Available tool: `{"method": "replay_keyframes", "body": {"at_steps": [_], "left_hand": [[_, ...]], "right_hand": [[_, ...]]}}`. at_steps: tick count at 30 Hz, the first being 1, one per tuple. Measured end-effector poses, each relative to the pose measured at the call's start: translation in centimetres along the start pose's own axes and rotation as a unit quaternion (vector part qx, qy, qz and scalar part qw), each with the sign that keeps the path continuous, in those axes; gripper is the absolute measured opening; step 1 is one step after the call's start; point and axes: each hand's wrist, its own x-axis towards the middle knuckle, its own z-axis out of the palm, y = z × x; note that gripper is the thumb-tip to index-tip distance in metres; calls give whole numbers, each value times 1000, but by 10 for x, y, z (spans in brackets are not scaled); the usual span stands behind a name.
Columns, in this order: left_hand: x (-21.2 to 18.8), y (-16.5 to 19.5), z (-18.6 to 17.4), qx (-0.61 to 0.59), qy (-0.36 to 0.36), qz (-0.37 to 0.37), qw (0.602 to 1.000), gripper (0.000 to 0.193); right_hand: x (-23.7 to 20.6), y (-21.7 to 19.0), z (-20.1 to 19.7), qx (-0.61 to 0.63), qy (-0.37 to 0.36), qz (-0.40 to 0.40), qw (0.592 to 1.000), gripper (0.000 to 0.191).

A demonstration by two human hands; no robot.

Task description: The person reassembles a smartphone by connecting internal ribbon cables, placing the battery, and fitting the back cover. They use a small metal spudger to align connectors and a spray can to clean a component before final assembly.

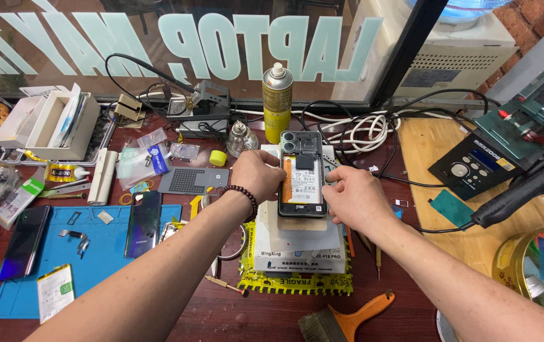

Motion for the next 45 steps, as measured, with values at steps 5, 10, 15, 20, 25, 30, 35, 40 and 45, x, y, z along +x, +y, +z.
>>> {"method": "replay_keyframes", "body": {"at_steps": [5, 10, 15, 20, 25, 30, 35, 40, 45], "left_hand": [[-2, 2, -2, 8, -10, 5, 1000, 33], [7, 6, -3, 50, 5, 7, 999, 46], [43, 14, -10, 110, 70, 241, 962, 53], [58, 23, -13, 113, 30, 258, 959, 38], [51, 35, -12, 57, -63, 153, 984, 40], [44, 41, -4, 44, -46, 90, 994, 45], [40, 38, 2, 53, -15, 85, 995, 47], [43, 35, 4, 59, -11, 93, 994, 48], [45, 33, 6, 55, 2, 91, 994, 49]], "right_hand": [[-5, -3, 1, -20, 2, -10, 1000, 41], [-7, -13, -3, -23, 19, 15, 999, 44], [-5, -26, -16, -51, 28, 1, 998, 42], [-6, -36, -29, -70, 27, 19, 997, 41], [-6, -40, -30, -67, 18, 31, 997, 39], [-1, -32, -29, -46, 14, 31, 998, 39], [7, -17, -25, 160, -16, 76, 984, 39], [13, 0, -31, 400, -107, 87, 906, 31], [22, 13, -24, 431, -138, 46, 890, 31]]}}
